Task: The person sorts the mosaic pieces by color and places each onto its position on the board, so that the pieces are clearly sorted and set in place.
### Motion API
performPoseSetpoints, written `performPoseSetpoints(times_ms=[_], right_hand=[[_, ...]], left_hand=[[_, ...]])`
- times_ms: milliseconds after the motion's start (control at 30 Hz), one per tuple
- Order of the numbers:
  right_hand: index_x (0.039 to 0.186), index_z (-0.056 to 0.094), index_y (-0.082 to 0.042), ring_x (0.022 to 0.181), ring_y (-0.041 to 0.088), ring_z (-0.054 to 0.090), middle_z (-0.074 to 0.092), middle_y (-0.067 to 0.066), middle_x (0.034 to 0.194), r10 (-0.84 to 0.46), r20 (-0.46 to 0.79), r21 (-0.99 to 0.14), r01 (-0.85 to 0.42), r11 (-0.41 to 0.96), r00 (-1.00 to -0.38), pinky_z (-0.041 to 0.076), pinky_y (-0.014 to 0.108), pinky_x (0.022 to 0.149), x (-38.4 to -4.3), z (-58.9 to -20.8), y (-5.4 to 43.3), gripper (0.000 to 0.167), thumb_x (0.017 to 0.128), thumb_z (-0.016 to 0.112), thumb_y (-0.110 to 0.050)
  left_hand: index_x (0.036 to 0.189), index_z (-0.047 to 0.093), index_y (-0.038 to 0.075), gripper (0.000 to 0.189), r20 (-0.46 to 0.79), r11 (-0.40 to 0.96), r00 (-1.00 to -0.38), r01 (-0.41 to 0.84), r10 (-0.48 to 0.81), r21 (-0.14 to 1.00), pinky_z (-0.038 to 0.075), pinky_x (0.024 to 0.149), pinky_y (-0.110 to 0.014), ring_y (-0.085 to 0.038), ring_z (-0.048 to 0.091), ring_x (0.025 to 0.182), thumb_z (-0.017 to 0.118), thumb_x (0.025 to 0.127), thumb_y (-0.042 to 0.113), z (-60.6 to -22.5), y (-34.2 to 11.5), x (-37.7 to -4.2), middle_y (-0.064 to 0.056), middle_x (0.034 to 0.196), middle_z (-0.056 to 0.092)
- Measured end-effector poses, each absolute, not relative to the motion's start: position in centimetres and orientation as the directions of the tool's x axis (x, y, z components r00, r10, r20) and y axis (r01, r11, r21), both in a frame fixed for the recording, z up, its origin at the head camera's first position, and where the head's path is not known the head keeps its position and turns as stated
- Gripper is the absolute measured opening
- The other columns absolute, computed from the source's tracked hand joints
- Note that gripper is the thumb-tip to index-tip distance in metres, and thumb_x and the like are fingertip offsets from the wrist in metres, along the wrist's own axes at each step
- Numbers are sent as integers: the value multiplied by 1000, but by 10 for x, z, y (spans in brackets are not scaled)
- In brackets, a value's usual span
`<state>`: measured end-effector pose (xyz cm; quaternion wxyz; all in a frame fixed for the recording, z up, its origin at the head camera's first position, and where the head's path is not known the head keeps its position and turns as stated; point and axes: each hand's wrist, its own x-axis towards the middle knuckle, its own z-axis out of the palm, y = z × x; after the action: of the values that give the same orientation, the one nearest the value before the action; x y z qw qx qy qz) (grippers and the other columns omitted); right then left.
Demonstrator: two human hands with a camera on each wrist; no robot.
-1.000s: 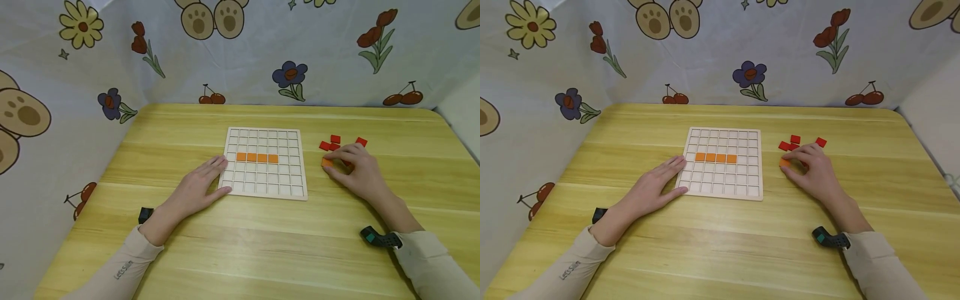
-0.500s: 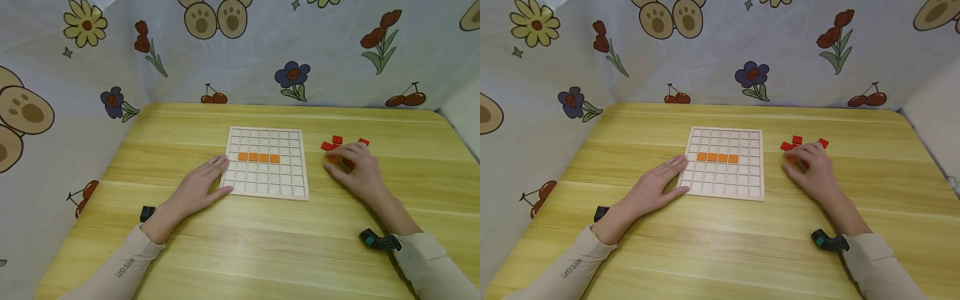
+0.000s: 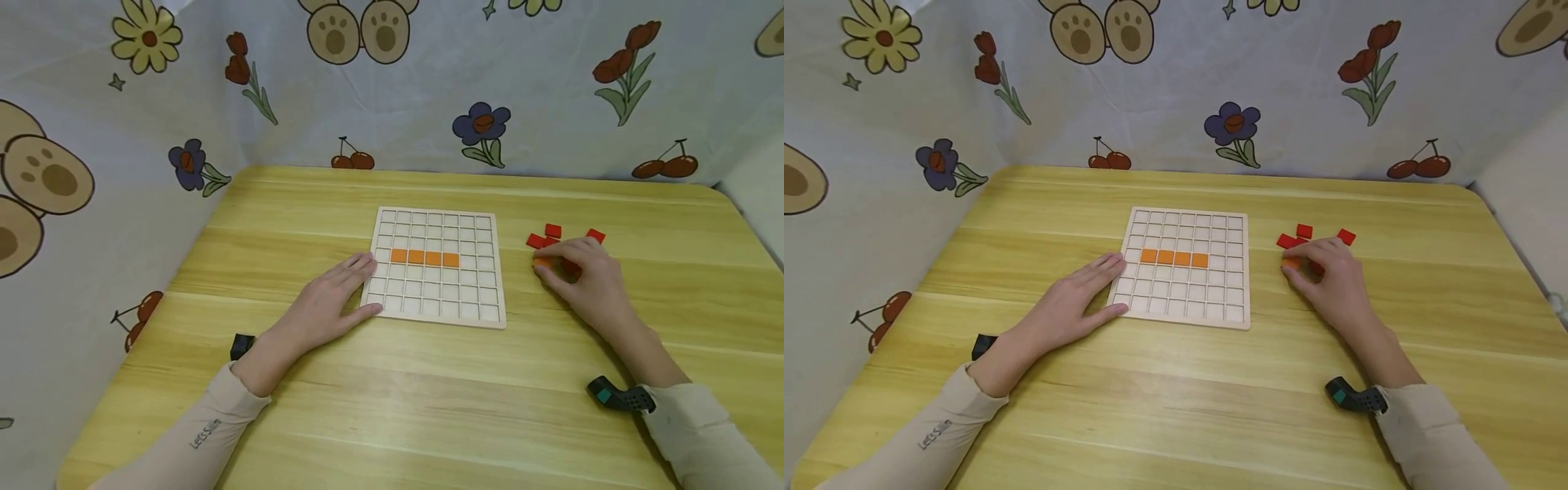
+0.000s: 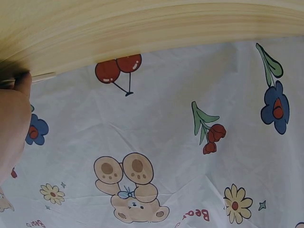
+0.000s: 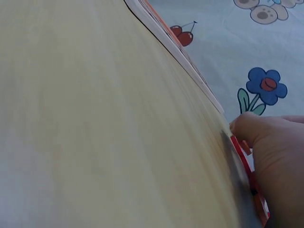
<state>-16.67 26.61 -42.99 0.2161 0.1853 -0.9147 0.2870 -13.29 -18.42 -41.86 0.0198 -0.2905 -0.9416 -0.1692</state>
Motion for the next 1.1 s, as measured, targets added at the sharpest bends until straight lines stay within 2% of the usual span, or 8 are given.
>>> performPoseSetpoints(times_ms=[167,400,533,667,767,1100], right_hand=[[110,81,-12,99,20,59,78,7,108,-221,509,-473,-485,736,-832,40,24,80,-171,-428,248,24,87,87,-10],[113,80,-8,110,23,65,78,7,112,-247,479,-552,-508,661,-842,39,13,94,-179,-428,210,26,88,87,-9],[114,81,-10,109,24,64,77,5,114,-281,462,-572,-525,630,-841,43,18,92,-181,-427,190,26,88,86,-11],[112,81,-11,100,23,63,77,4,112,-334,485,-552,-579,600,-808,44,23,78,-183,-428,179,24,88,86,-10],[109,81,-13,97,20,62,77,3,109,-353,500,-539,-603,588,-791,43,23,72,-184,-430,177,23,87,86,-7],[109,81,-10,104,23,64,78,5,111,-352,515,-526,-613,590,-781,45,26,83,-185,-434,178,24,86,88,-10]], left_hand=[[163,38,9,80,127,779,-835,546,535,308,33,127,-50,-26,30,160,57,104,59,-419,-185,-133,-5,171,34],[164,38,9,80,126,776,-835,546,536,315,33,128,-50,-25,29,160,56,104,60,-421,-185,-134,-5,171,34],[163,38,9,81,123,774,-834,547,538,319,32,128,-50,-25,29,160,56,104,61,-421,-184,-133,-5,171,33],[163,40,8,80,135,769,-829,554,542,318,33,127,-50,-25,30,160,58,104,60,-420,-183,-133,-6,171,34],[163,40,8,80,134,771,-830,554,541,315,34,127,-50,-25,30,160,58,104,59,-419,-183,-134,-6,171,34],[163,39,9,80,123,779,-837,542,533,315,33,127,-51,-26,30,160,58,104,59,-418,-183,-132,-5,171,33]])
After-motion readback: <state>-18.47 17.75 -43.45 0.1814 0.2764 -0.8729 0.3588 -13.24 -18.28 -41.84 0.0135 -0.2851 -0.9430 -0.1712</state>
